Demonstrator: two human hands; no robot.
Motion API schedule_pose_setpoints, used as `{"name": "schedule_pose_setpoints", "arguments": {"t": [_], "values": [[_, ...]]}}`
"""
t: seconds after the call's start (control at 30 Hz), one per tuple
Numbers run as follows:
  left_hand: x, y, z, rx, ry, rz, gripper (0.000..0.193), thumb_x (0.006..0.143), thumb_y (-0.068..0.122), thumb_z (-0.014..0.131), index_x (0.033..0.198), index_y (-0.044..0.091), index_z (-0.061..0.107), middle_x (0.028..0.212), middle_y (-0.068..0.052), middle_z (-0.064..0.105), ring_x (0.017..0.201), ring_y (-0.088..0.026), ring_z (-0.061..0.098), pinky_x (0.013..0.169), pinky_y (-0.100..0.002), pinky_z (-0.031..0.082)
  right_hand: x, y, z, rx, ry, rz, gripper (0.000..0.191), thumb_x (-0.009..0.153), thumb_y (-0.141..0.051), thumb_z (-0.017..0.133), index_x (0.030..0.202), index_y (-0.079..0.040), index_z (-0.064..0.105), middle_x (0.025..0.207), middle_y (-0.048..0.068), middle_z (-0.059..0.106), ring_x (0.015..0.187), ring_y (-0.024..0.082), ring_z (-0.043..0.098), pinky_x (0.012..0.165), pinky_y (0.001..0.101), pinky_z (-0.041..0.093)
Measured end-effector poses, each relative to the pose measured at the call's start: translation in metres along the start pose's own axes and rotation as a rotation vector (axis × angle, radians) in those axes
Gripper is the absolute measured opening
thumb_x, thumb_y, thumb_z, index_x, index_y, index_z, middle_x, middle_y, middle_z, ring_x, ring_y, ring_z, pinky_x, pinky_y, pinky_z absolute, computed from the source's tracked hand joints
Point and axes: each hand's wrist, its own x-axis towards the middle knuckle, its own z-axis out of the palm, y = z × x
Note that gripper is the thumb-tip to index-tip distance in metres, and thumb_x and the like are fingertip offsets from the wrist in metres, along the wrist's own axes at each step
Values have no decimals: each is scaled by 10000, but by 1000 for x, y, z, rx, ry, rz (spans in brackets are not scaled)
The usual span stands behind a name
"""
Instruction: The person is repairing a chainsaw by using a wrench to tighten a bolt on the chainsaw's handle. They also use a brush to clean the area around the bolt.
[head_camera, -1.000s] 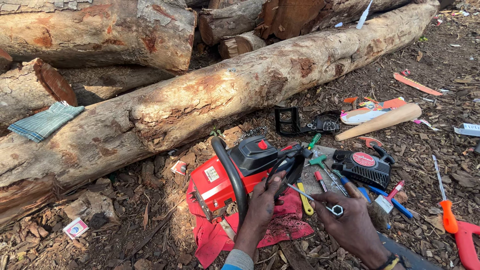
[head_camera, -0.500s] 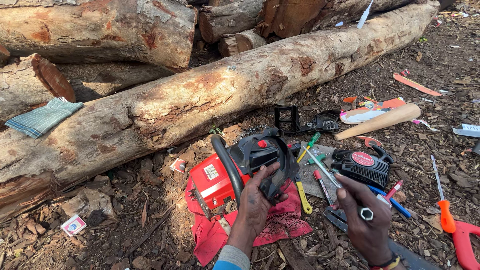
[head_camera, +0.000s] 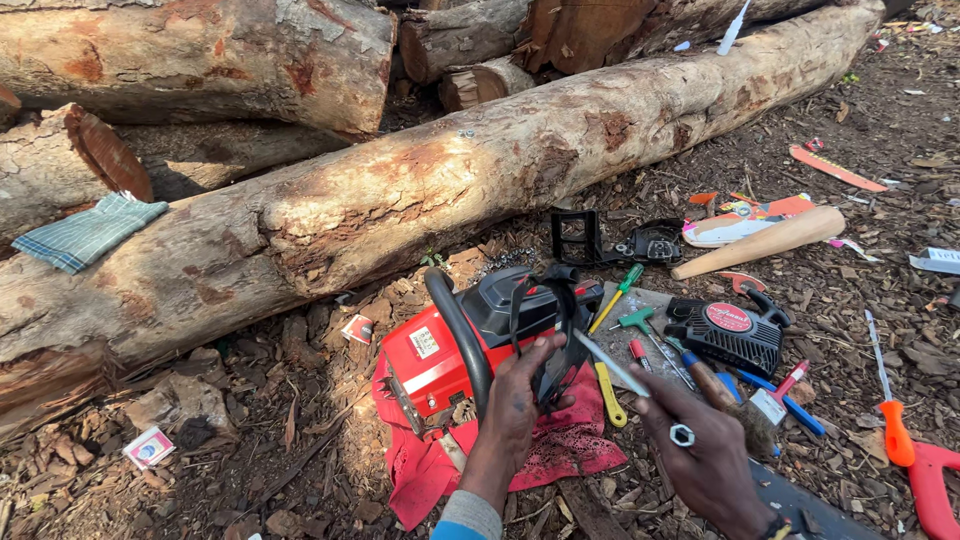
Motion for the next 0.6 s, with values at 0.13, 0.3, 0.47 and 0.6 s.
{"name": "schedule_pose_setpoints", "arguments": {"t": [0.13, 0.3, 0.47, 0.6], "values": [[1, -4, 0, -9, -3, 13, 549, 963, 475, 545, 1308, 68, 676, 1120, -3, 699, 926, -100, 656, 733, -323, 613, 1, 11, 3, 57, 96, -285, 330, 952, -179, 659, 1268, -96, 705, 829, 69, 758, 663, 108, 715, 614, 312, 559], [2, -13, 2, 55, 24, -49, 524, 982, 483, 575, 1249, 60, 733, 967, -31, 630, 817, -123, 604, 696, -329, 602, 1, 28, 6, 150, 168, -129, 322, 943, -141, 646, 1251, -87, 722, 674, 33, 708, 563, 86, 643, 499, 283, 507], [9, -20, -1, 198, 10, -15, 506, 955, 487, 565, 1149, 51, 730, 1032, -34, 721, 888, -147, 659, 720, -368, 587, 7, 37, 10, 50, 26, 64, 243, 948, -123, 669, 1154, -118, 797, 582, 41, 665, 469, 122, 520, 432, 302, 369], [1, -52, 11, 1084, 43, 330, 492, 987, 478, 542, 1149, 47, 715, 1043, -93, 708, 889, -211, 672, 745, -432, 592, 13, 43, 2, 336, 243, 75, 217, 998, -88, 619, 1163, -65, 758, 647, 18, 646, 499, 75, 514, 422, 250, 381]]}}
